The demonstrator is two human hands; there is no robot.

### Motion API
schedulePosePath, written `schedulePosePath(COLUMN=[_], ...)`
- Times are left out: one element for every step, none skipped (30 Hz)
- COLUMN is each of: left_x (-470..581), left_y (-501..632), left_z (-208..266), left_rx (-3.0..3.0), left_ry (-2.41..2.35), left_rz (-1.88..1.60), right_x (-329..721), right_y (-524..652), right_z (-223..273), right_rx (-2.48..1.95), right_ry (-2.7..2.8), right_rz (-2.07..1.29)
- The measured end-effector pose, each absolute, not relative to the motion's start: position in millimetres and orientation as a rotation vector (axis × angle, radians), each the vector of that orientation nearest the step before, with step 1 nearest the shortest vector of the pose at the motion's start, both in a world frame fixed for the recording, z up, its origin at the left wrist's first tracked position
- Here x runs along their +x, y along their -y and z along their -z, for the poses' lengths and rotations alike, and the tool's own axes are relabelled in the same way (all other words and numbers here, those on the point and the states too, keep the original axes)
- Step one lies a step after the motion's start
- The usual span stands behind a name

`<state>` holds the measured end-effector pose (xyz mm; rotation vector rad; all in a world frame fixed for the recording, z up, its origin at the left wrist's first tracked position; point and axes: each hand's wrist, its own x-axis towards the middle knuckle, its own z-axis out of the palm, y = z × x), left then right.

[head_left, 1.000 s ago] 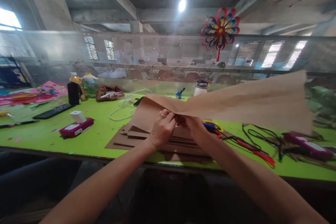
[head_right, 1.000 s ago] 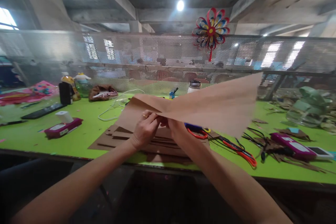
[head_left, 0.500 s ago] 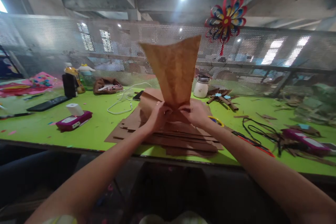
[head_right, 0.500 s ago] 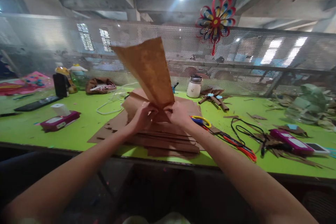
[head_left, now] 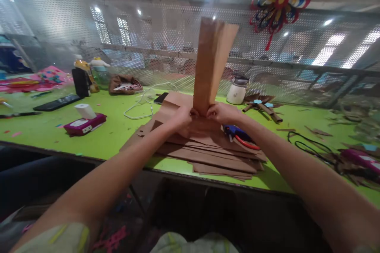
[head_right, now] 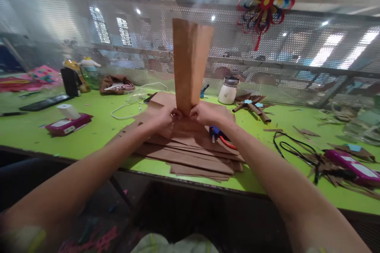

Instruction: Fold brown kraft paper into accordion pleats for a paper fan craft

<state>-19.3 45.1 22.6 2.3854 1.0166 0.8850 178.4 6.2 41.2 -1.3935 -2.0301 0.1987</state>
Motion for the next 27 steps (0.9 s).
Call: schedulePosePath(left_x=[-19,-20,-21,-21,-21,-21,-20,-19,-18,-17,-15,-14,-13,-12,-12,-12,-12,-12,-13,-14,-16,-17,-20,-22,-25,-28,-30], left_y=[-46,-47,-48,-47,-47,-46,-45,-44,-43,-42,-42,-41,-42,-42,-43,-45,-46,-48,-50,-52,-53,-54,-54,-54,-53,-52,-51], left_z=[-26,-29,-31,-33,-35,-36,-38,-39,-40,-41,-42,-42,-42,-41,-39,-37,-34,-31,-28,-24,-22,-19,-17,-15,-14,-13,-13], left_rx=[2.332,2.293,2.269,2.253,2.24,2.224,2.21,2.2,2.196,2.197,2.2,2.202,2.202,2.199,2.195,2.191,2.189,2.19,2.196,2.205,2.218,2.23,2.24,2.25,2.263,2.278,2.294], left_ry=[-1.02,-1.016,-1.004,-0.993,-0.984,-0.99,-1.008,-1.034,-1.062,-1.089,-1.11,-1.124,-1.13,-1.133,-1.132,-1.127,-1.12,-1.111,-1.102,-1.09,-1.071,-1.048,-1.02,-0.984,-0.942,-0.902,-0.872], left_rz=[-0.862,-0.835,-0.806,-0.777,-0.75,-0.724,-0.702,-0.682,-0.662,-0.644,-0.631,-0.617,-0.601,-0.576,-0.549,-0.522,-0.499,-0.477,-0.456,-0.432,-0.403,-0.371,-0.337,-0.307,-0.28,-0.26,-0.248], right_x=[179,178,177,175,173,171,169,168,167,166,165,164,164,164,165,165,166,167,168,169,169,170,170,170,169,169,168], right_y=[-9,-12,-15,-16,-17,-17,-16,-15,-14,-12,-11,-9,-7,-6,-6,-6,-7,-8,-10,-11,-12,-13,-13,-11,-9,-5,-1], right_z=[-44,-46,-49,-52,-54,-57,-59,-60,-62,-63,-64,-65,-65,-65,-64,-62,-59,-55,-50,-45,-40,-34,-30,-26,-23,-22,-21], right_rx=[-1.394,-1.394,-1.397,-1.41,-1.441,-1.483,-1.528,-1.569,-1.601,-1.622,-1.633,-1.638,-1.642,-1.644,-1.64,-1.629,-1.614,-1.6,-1.588,-1.581,-1.579,-1.58,-1.58,-1.575,-1.569,-1.561,-1.553], right_ry=[2.086,2.153,2.219,2.251,2.27,2.281,2.287,2.29,2.291,2.29,2.294,2.303,2.316,2.331,2.352,2.378,2.408,2.438,2.467,2.494,2.515,2.53,2.542,2.553,2.56,2.568,2.578], right_rz=[-0.218,-0.238,-0.257,-0.27,-0.287,-0.313,-0.342,-0.372,-0.4,-0.423,-0.443,-0.463,-0.484,-0.506,-0.526,-0.541,-0.553,-0.561,-0.566,-0.569,-0.568,-0.563,-0.555,-0.545,-0.537,-0.523,-0.5])
